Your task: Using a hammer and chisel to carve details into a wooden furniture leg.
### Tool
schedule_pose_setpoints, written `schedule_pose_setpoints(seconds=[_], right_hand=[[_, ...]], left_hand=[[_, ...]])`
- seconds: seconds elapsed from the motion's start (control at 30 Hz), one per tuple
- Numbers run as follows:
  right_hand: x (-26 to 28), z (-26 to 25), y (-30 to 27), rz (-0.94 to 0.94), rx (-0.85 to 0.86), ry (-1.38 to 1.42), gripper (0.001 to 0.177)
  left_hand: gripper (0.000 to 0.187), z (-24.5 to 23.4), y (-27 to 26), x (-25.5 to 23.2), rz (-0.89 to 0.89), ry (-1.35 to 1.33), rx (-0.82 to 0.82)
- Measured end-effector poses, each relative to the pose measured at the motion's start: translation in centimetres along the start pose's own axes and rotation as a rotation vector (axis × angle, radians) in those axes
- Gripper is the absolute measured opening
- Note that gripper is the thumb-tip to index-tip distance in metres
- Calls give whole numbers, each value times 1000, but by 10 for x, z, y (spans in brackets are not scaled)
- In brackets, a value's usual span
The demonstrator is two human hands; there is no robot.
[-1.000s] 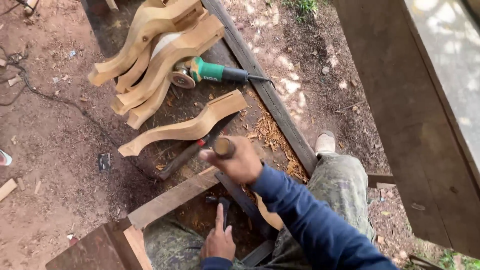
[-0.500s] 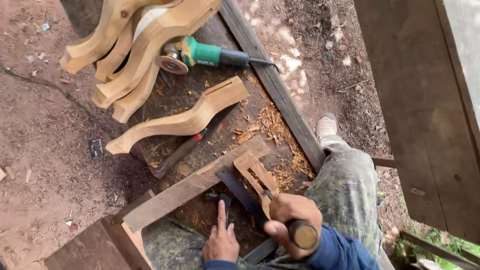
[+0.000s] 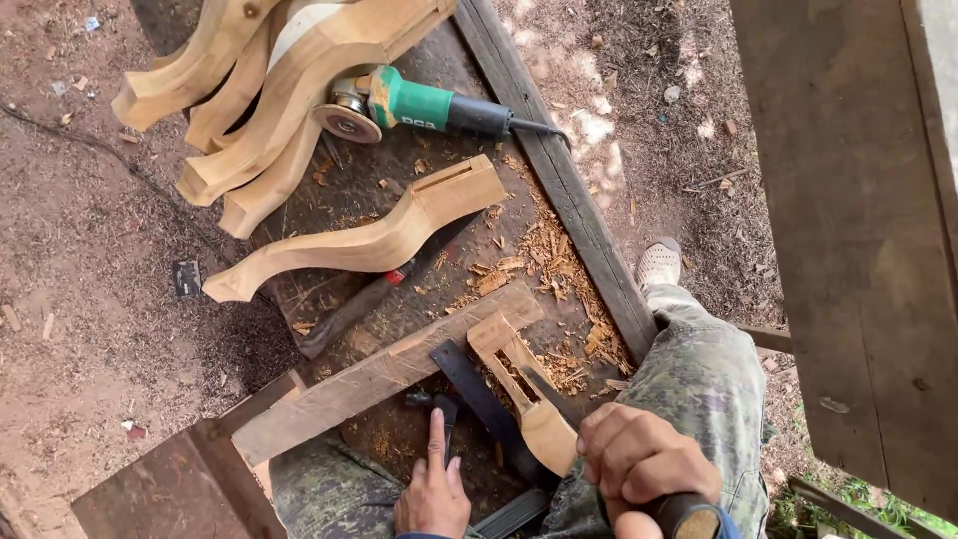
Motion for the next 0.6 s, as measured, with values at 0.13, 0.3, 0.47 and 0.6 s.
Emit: schedule_pose_setpoints(seconds=[0.13,0.3,0.47,0.6], right_hand=[[-2,-1,10,-43,8,-8,22],[-1,23,31,-55,126,-61,17],[-42,55,-19,-231,449,-229,15],[-48,76,-31,-130,453,-441,12]], left_hand=[[80,-7,-2,-3,-11,16,27],[80,-5,-3,-4,-11,-7,60],[82,22,3,13,37,4,-78],[85,53,22,40,97,77,-52]])
Point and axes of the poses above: each hand's wrist, its own y-axis towards the middle knuckle, its own z-axis out of the palm, x = y × z, the point moved 1 cm from there along y, towards the middle knuckle, and after that the axes turned 3 degrees about -x, right-handed, at the moved point
